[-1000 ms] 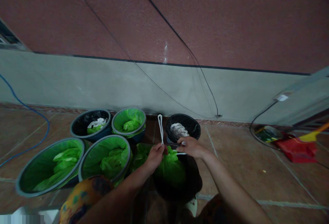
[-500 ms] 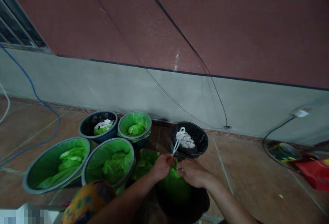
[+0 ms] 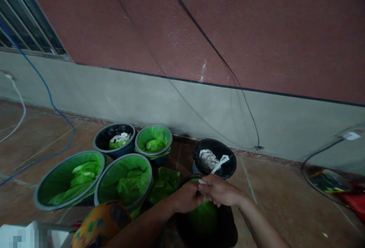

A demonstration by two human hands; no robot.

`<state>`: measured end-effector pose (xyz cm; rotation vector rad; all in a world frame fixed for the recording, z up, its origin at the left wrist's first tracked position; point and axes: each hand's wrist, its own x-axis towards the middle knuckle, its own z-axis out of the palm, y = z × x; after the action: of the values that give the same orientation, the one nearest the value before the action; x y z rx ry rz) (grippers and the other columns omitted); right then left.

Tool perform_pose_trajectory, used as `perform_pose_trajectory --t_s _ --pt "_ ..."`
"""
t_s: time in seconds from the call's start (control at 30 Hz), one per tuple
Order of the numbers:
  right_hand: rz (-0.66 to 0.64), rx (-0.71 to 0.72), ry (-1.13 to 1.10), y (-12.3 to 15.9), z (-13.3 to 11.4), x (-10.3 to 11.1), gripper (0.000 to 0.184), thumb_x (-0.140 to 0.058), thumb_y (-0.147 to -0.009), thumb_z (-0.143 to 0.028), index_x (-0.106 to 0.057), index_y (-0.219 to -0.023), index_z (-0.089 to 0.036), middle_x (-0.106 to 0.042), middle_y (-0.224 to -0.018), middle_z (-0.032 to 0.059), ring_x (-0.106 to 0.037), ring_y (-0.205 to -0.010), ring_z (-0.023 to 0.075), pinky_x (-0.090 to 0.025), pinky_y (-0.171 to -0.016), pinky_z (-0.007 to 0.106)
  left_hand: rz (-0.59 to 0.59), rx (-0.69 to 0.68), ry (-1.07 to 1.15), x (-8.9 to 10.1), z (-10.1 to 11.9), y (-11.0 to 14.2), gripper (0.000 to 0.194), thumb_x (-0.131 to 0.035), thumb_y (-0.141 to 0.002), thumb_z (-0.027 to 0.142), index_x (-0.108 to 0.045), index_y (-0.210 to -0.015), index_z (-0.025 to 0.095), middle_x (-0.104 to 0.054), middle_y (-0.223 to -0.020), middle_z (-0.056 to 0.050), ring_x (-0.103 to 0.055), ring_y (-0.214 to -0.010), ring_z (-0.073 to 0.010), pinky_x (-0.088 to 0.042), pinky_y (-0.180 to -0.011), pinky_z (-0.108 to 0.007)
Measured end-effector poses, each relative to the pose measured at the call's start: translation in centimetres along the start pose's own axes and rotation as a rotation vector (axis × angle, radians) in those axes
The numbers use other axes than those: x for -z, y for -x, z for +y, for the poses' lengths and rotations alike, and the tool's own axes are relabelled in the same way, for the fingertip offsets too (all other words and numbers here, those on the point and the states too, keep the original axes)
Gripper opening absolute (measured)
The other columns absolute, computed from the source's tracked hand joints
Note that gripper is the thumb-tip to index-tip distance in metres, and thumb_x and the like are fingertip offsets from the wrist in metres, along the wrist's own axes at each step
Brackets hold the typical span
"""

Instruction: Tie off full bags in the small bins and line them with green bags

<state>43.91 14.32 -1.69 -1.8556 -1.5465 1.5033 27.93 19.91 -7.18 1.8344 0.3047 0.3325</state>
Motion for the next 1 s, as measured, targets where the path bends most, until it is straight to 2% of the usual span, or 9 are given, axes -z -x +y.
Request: perform_pose_trajectory --t_s 0.17,0.27,0.33,0.4,0.5,0.6,0.7,0.83,1.0 --pt "0.03 0.126 -0.2 -0.2 -0.6 0.2 0.04 -0.055 -0.085 -0.057 -0.06 -0.083 -0.017 -0.057 -0.063 -0.0009 -0.052 -0.051 0.0102 -0.04 -0.043 0.02 0.127 0.037 -0.033 -0.1 -0.5 -0.1 0.044 -0.033 -0.099 0.037 -0.071 -0.084 0.019 -0.071 -0.086 -0.006 -0.064 -0.083 -0.0168 -0.048 -0.082 -0.027" --pt "0.201 0.318 -0.444 0.1 -1.1 1.1 0.05 -0.057 -0.086 -0.057 -0.06 -0.119 -0.02 -0.067 -0.107 0.009 -0.058 -0.066 0.0108 -0.045 -0.052 0.022 0.193 0.141 -0.022 -0.2 -0.9 -0.1 0.052 -0.033 -0.098 0.051 -0.072 -0.091 0.018 -0.067 -0.08 -0.004 -0.059 -0.075 -0.016 -0.046 -0.074 -0.026" --pt "0.295 0.31 -0.428 0.1 -0.8 1.6 0.056 -0.052 -0.088 -0.058 -0.055 -0.131 -0.022 -0.063 -0.125 0.0118 -0.055 -0.063 0.0093 -0.042 -0.051 0.023 0.215 0.243 0.001 -0.3 -1.2 -0.1 0.057 -0.034 -0.095 0.058 -0.073 -0.093 0.017 -0.061 -0.068 -0.001 -0.053 -0.065 -0.0146 -0.043 -0.064 -0.025" --pt "0.288 0.226 -0.219 -0.2 0.0 1.7 0.05 -0.05 -0.09 -0.055 -0.061 -0.123 -0.019 -0.069 -0.111 0.01 -0.053 -0.058 0.0096 -0.039 -0.051 0.024 0.22 0.296 0.067 -0.3 -1.6 -0.1 0.059 -0.035 -0.093 0.062 -0.072 -0.092 0.016 -0.052 -0.059 0.002 -0.047 -0.056 -0.0127 -0.039 -0.058 -0.025" --pt "0.242 0.143 0.158 -0.8 1.3 1.1 0.032 -0.051 -0.09 -0.043 -0.071 -0.088 -0.018 -0.07 -0.08 0.0045 -0.057 -0.066 0.0138 -0.039 -0.06 0.026 0.245 0.348 0.175 -0.1 -1.9 -0.3 0.055 -0.043 -0.089 0.064 -0.067 -0.076 0.016 -0.044 -0.053 0.005 -0.041 -0.049 -0.0105 -0.034 -0.051 -0.024" --pt "0.28 0.115 0.28 -1.0 1.7 0.5 0.029 -0.049 -0.088 -0.031 -0.068 -0.069 -0.018 -0.066 -0.069 0.0027 -0.055 -0.065 0.0136 -0.035 -0.06 0.025 0.341 0.452 0.267 0.3 -1.9 -0.6 0.044 -0.053 -0.085 0.055 -0.064 -0.069 0.015 -0.048 -0.054 0.003 -0.039 -0.045 -0.0092 -0.033 -0.047 -0.024" --pt "0.241 0.09 0.247 -0.8 1.5 0.3 0.026 -0.051 -0.085 -0.026 -0.067 -0.067 -0.017 -0.061 -0.062 0.0005 -0.05 -0.059 0.012 -0.032 -0.056 0.024 0.44 0.489 0.332 0.7 -1.7 -0.7 0.027 -0.063 -0.078 0.039 -0.071 -0.079 0.013 -0.059 -0.061 0.001 -0.039 -0.045 -0.0081 -0.032 -0.047 -0.023" --pt "0.143 0.044 0.286 -0.7 1.6 0.5 0.023 -0.056 -0.083 -0.026 -0.07 -0.067 -0.017 -0.061 -0.058 0.0003 -0.051 -0.057 0.0121 -0.034 -0.055 0.023 0.507 0.429 0.193 0.9 -1.6 -0.6 0.011 -0.066 -0.069 0.023 -0.072 -0.07 0.015 -0.064 -0.061 -0.001 -0.053 -0.057 -0.0125 -0.041 -0.057 -0.024" --pt "0.383 0.052 0.386 -1.7 1.3 0.5 0.024 -0.053 -0.084 -0.021 -0.077 -0.088 -0.019 -0.075 -0.09 0.0068 -0.065 -0.083 0.0183 -0.045 -0.074 0.026 0.385 0.353 -0.124 1.1 -0.5 -0.2 0.016 -0.063 -0.069 0.02 -0.076 -0.078 0.019 -0.073 -0.075 -0.003 -0.065 -0.076 -0.0198 -0.048 -0.073 -0.029"
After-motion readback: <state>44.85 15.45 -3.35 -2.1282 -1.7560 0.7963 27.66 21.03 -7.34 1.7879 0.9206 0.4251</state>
